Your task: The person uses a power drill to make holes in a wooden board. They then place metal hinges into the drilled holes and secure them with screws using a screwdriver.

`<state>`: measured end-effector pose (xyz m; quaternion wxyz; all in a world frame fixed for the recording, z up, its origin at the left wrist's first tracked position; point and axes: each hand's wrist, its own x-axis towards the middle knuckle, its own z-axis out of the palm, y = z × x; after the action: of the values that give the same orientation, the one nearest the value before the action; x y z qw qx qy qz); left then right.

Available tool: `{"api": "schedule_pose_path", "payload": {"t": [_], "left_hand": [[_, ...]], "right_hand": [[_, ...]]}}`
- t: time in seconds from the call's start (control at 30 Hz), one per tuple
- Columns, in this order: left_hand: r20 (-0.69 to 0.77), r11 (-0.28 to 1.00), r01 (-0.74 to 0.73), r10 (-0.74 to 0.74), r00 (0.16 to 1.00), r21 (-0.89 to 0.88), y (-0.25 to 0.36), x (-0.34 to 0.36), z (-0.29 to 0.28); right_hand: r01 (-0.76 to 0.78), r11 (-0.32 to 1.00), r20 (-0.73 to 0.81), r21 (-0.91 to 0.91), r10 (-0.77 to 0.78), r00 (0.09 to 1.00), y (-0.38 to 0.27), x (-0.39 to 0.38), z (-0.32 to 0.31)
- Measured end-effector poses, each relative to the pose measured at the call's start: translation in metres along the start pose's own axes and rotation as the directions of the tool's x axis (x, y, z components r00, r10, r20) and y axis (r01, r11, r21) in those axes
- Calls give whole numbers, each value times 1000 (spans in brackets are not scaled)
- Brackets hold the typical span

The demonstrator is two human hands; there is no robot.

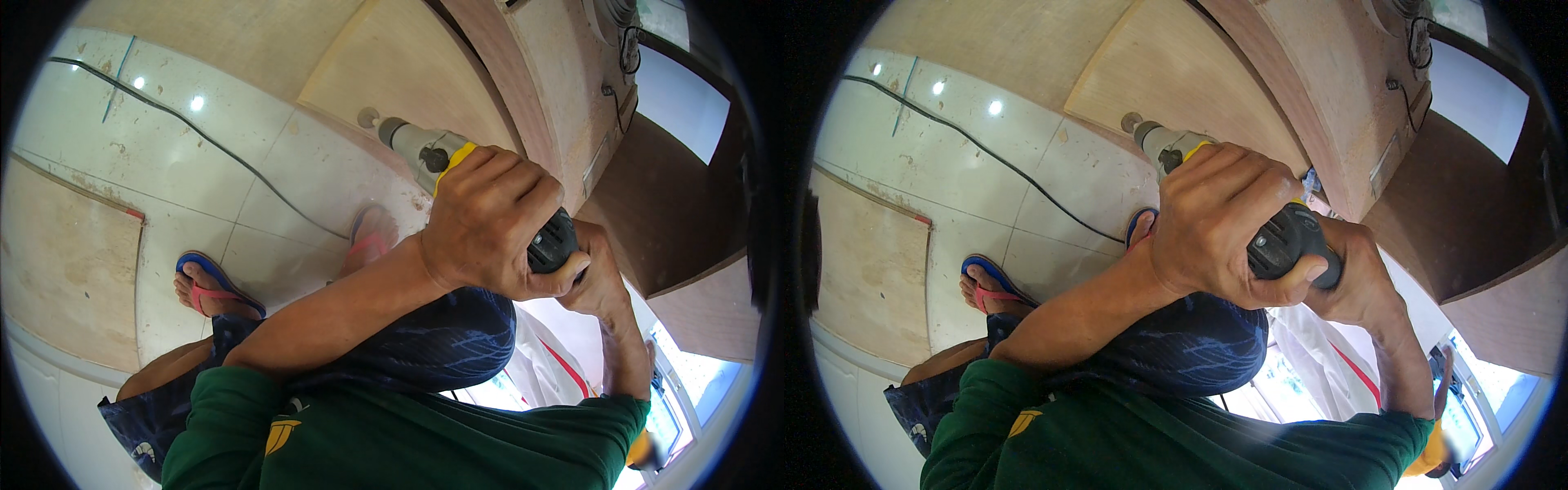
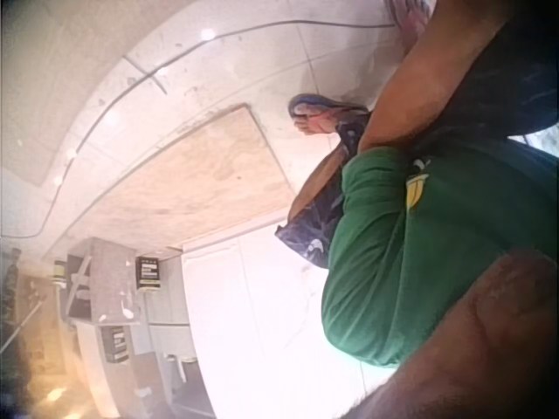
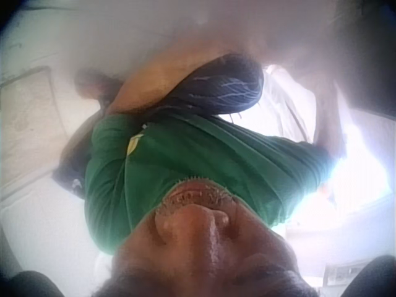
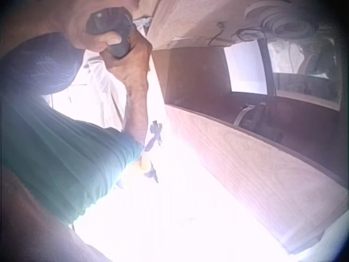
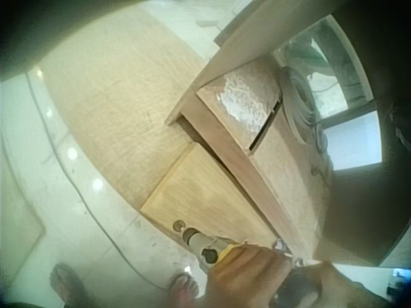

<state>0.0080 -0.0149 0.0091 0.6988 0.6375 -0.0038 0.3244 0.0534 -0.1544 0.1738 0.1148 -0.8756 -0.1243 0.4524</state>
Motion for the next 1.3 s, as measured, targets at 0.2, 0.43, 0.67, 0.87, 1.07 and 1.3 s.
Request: {"api": "schedule_pose_path", "payload": {"t": [0.2,0.43,0.67,0.87,1.07,1.3], "left_hand": [[-45,1000,-4,3,999,-25,-2,3,-2],[-24,1000,1,-2,1000,-8,-4,10,-8],[4,1000,16,-15,1000,-16,-3,13,-6],[27,999,21,-22,999,29,-2,10,1],[54,1000,13,-15,998,27,-1,6,0],[-48,999,-32,33,998,19,-6,3,7]], "right_hand": [[33,999,2,-3,-33,999,-4,2,-2],[10,1000,13,-25,-9,1000,-16,8,-11],[11,1000,21,-19,-11,1000,-9,10,-17],[-90,996,49,25,88,995,0,9,-19],[1,1000,16,12,-1,1000,7,5,-12],[49,999,6,3,-49,999,7,5,-8]]}}
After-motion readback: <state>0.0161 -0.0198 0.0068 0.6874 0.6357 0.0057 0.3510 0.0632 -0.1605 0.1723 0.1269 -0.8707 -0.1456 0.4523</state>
